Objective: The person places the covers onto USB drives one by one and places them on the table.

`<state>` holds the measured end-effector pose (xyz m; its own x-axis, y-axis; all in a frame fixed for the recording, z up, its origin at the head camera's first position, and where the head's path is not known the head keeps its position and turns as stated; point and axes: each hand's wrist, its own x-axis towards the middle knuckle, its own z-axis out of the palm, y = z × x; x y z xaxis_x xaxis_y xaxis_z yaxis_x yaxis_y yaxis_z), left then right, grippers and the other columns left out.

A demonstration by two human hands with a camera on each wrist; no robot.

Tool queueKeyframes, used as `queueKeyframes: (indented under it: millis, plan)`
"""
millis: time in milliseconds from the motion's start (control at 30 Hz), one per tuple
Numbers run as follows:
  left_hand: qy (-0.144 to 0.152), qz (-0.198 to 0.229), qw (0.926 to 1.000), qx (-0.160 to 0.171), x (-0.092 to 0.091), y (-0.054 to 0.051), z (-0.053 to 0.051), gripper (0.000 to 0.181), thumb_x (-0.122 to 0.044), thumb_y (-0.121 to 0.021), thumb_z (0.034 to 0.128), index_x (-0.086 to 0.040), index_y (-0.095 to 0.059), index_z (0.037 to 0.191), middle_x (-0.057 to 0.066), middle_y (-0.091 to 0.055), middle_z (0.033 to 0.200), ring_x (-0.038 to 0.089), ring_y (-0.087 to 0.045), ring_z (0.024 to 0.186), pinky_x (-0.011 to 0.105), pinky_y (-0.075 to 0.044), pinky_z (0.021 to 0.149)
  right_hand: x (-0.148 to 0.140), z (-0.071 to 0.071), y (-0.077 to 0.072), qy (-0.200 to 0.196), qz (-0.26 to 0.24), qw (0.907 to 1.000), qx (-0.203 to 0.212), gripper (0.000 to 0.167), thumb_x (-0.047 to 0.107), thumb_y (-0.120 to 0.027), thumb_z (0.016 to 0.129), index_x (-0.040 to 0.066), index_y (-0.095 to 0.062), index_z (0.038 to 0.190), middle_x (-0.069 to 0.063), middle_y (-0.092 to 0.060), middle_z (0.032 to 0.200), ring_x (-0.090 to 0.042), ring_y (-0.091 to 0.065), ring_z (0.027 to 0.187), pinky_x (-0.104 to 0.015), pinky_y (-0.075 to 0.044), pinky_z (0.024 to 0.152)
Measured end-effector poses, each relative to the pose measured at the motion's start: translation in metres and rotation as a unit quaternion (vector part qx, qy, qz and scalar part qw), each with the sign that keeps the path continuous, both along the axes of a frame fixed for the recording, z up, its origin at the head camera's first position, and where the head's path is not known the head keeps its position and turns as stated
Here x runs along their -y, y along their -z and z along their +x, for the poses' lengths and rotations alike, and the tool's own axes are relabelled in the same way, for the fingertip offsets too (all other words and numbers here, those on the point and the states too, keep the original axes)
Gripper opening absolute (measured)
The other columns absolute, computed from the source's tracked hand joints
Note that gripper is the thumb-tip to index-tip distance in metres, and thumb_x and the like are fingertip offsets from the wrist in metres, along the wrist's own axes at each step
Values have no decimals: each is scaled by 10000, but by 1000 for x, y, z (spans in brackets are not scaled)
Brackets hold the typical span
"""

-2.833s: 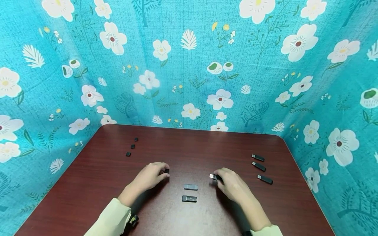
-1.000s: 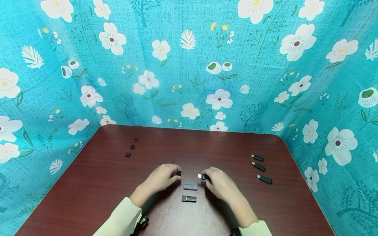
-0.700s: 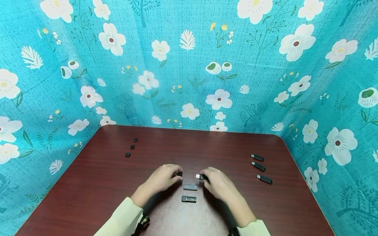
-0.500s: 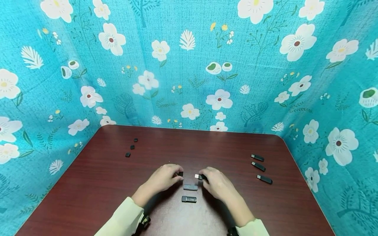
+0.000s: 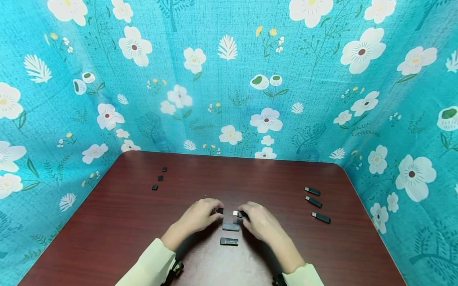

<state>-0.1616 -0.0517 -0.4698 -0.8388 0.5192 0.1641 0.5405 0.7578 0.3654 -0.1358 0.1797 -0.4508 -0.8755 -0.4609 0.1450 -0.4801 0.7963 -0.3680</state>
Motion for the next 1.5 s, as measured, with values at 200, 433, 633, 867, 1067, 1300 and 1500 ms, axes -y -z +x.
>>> queueKeyframes:
  millis: [200,433,633,867,1067,1300,1500]
  plan:
    - [29,22,10000,-25,-1,1,0,178,-255,-754,930,-177,-712,1084,-79,-698,975,47,-610,847,260,-529,741,3,-1,1,-94,-9,9999,-56,257,52,-757,887,45,-711,1140,-58,-700,1100,-214,-672,1010,-415,-566,854]
    - [50,30,10000,-20,-3,-1,1,191,-248,-749,933,-166,-717,1103,-57,-713,1002,58,-621,862,269,-536,755,5,-2,3,-290,-98,9991,-292,264,41,-765,871,32,-711,1130,-56,-704,1089,-212,-679,1009,-413,-565,856]
    - [90,42,9999,-18,-4,0,2,195,-240,-749,932,-155,-717,1104,-40,-719,1015,69,-626,872,273,-538,766,7,-2,3,-311,-114,9989,-340,261,43,-770,868,41,-713,1122,-53,-708,1077,-214,-680,999,-416,-564,860]
    - [96,2,9999,-118,-5,1,2,189,-249,-756,927,-160,-711,1088,-52,-708,999,65,-622,860,260,-533,754,10,-2,1,-256,-88,9994,-200,268,43,-770,870,32,-712,1132,-53,-703,1066,-205,-674,985,-418,-564,856]
    - [118,41,9999,-89,-5,0,3,170,-241,-760,924,-164,-708,1066,-72,-693,966,50,-603,839,251,-523,736,12,-2,0,-286,-106,9994,-174,260,37,-769,868,39,-715,1122,-40,-703,1052,-189,-672,969,-402,-567,841]
    - [124,68,9999,-46,-7,-2,3,144,-234,-759,924,-182,-704,1046,-90,-674,934,37,-582,815,246,-514,720,15,-2,0,-254,-140,9995,-90,258,29,-771,863,44,-719,1115,-27,-694,1027,-155,-648,909,-375,-565,790]
    - [208,153,9997,-13,-7,-1,3,140,-230,-760,923,-185,-712,1047,-101,-668,922,30,-571,809,238,-508,714,16,-2,0,-286,-132,9994,-114,240,33,-763,869,51,-719,1104,-22,-695,1024,-153,-652,919,-366,-563,786]
